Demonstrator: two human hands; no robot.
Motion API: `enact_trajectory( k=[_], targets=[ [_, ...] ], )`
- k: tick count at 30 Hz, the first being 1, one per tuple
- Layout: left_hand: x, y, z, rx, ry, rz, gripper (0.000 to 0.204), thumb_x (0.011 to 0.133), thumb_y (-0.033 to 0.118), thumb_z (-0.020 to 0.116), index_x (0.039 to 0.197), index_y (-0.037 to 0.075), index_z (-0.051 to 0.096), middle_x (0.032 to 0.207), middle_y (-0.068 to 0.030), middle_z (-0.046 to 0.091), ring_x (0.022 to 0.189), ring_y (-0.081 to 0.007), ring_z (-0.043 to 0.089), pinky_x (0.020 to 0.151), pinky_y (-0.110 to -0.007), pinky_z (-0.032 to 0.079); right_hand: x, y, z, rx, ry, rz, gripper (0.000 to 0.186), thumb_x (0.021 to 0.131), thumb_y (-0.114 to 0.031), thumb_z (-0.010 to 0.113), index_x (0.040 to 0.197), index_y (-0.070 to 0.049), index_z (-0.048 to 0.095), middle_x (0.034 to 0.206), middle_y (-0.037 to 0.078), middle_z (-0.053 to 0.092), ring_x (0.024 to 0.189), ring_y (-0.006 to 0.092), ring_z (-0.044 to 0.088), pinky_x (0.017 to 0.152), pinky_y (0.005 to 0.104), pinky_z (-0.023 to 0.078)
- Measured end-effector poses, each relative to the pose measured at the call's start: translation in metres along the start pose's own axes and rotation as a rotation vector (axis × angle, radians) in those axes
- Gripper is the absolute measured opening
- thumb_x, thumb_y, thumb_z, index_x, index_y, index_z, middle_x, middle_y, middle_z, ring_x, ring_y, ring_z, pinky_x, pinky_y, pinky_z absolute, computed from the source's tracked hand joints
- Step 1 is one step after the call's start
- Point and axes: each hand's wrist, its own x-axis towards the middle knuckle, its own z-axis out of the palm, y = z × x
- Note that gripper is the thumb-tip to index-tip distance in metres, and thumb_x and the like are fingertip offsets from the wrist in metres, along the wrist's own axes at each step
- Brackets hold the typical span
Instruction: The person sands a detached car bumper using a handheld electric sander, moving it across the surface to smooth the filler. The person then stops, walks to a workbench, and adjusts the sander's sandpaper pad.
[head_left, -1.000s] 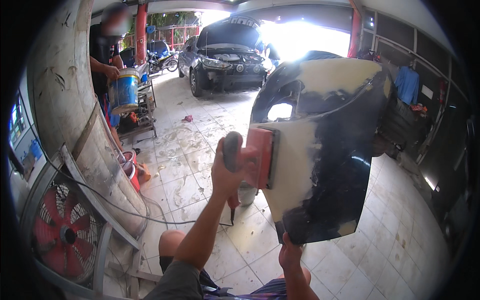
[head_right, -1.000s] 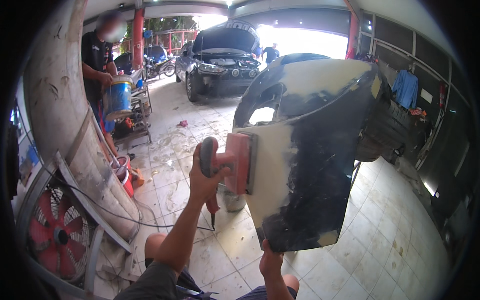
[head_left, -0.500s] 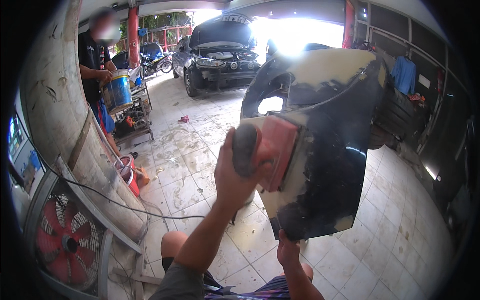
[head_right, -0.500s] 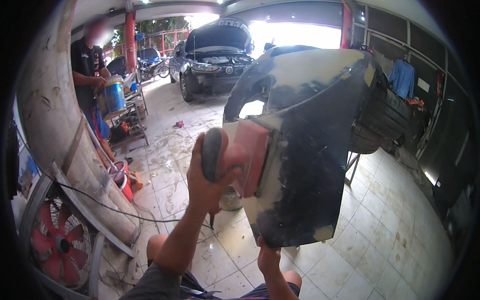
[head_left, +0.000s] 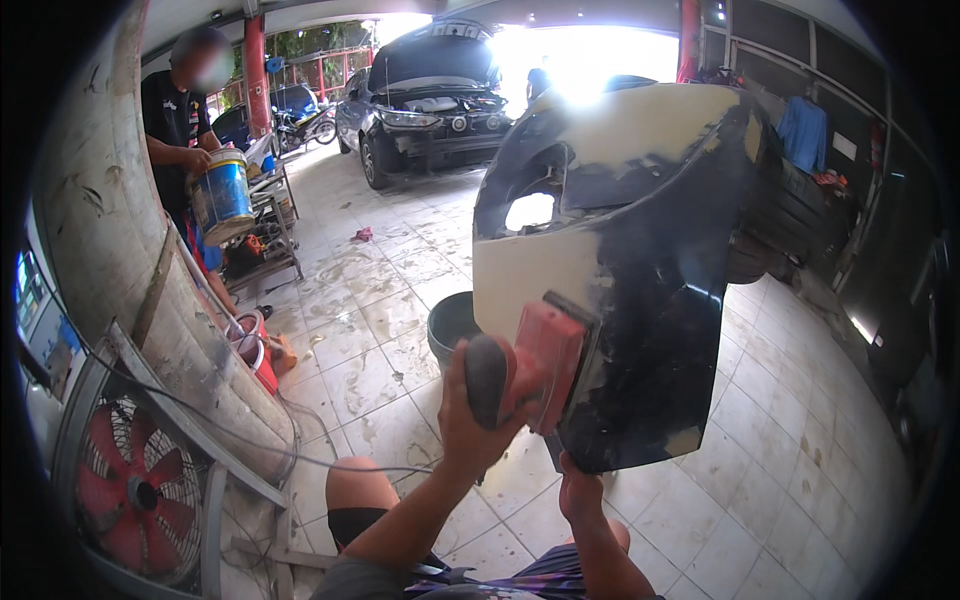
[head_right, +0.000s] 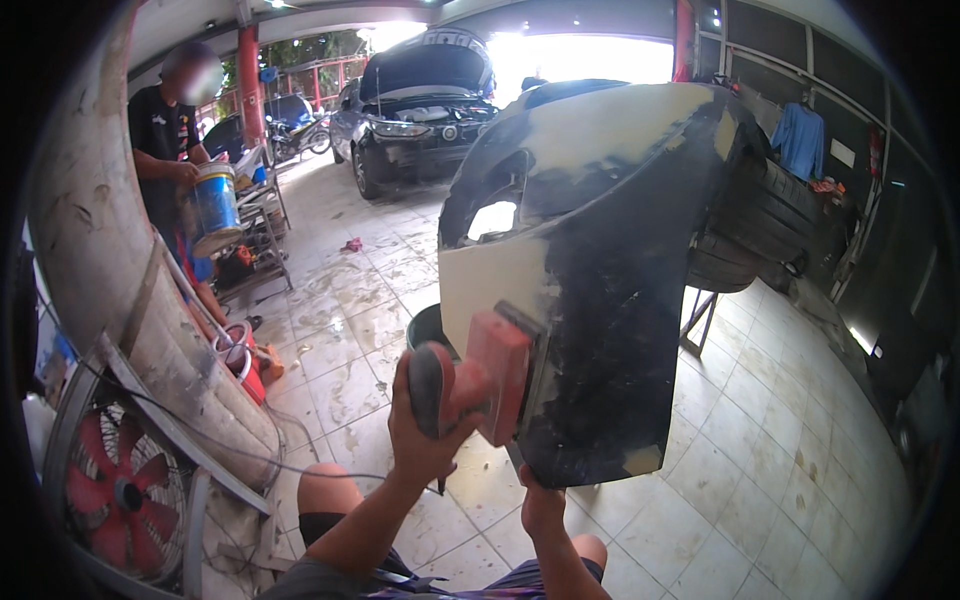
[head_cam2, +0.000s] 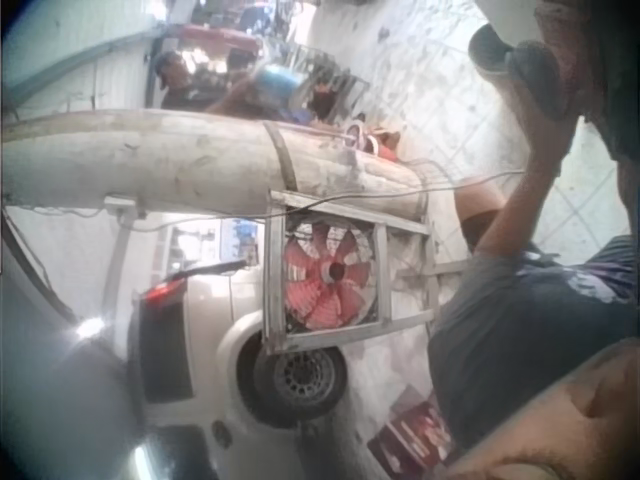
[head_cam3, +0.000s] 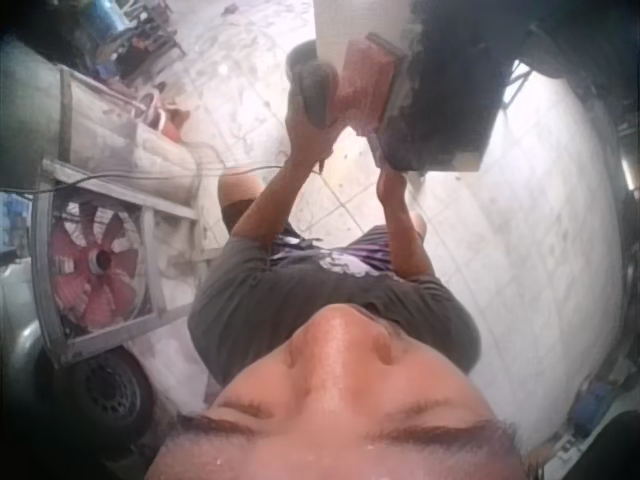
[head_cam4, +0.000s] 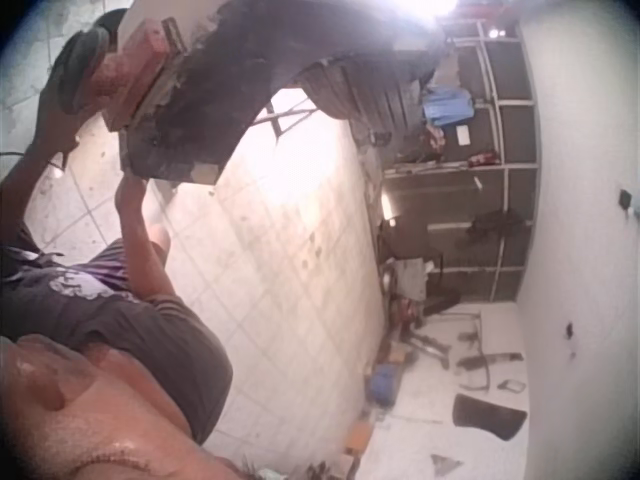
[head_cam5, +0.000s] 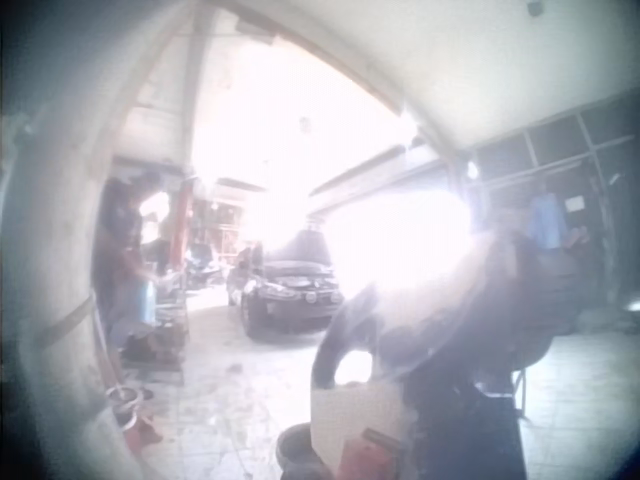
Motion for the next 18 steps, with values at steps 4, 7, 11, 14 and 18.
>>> enact_trajectory(
  k=[4,7,11,14,18],
  targets=[
    [0.002,0.000,0.007,-0.019,0.020,0.054,0.118,0.075,0.026,0.099,0.165,-0.001,0.026,0.143,-0.0233,0.061,0.131,-0.0316,0.063,0.110,-0.043,0.051,0.002,0.002,-0.008,-0.092,0.045,-0.010,0.067,0.092,0.006,0.076,0.152,-0.006,0.048,0.147,0.006,0.058,0.135,0.0205,0.056,0.118,0.0354,0.042],
    [0.040,0.014,0.006,-0.001,0.045,0.038,0.115,0.076,0.029,0.098,0.163,-0.002,0.030,0.142,-0.0237,0.062,0.129,-0.0350,0.064,0.107,-0.044,0.053,0.001,0.008,-0.009,-0.190,0.051,-0.058,0.074,0.091,0.004,0.079,0.155,-0.007,0.042,0.150,0.006,0.055,0.138,0.0209,0.054,0.120,0.0354,0.040],
    [0.110,0.032,0.006,-0.026,0.100,0.024,0.113,0.076,0.033,0.097,0.165,0.004,0.033,0.142,-0.0220,0.064,0.128,-0.0342,0.066,0.107,-0.044,0.053,-0.002,0.015,-0.005,-0.228,0.007,-0.080,0.074,0.092,0.001,0.080,0.155,-0.006,0.042,0.151,0.006,0.055,0.138,0.0202,0.053,0.121,0.0350,0.038],
    [0.139,0.037,0.002,-0.045,0.092,-0.076,0.113,0.076,0.032,0.097,0.165,0.005,0.033,0.140,-0.0209,0.065,0.126,-0.0337,0.067,0.107,-0.043,0.053,-0.004,0.016,-0.001,-0.206,0.017,-0.040,0.069,0.093,0.003,0.078,0.153,-0.005,0.045,0.149,0.006,0.057,0.137,0.0199,0.055,0.120,0.0350,0.038],
    [0.114,0.028,0.001,-0.033,0.054,-0.058,0.115,0.075,0.030,0.098,0.165,0.004,0.031,0.143,-0.0211,0.063,0.128,-0.0333,0.066,0.107,-0.043,0.053,-0.003,0.008,0.001,-0.096,-0.003,0.036,0.061,0.093,0.008,0.074,0.149,-0.005,0.053,0.145,0.005,0.061,0.134,0.0203,0.057,0.119,0.0351,0.039]
  ],
)
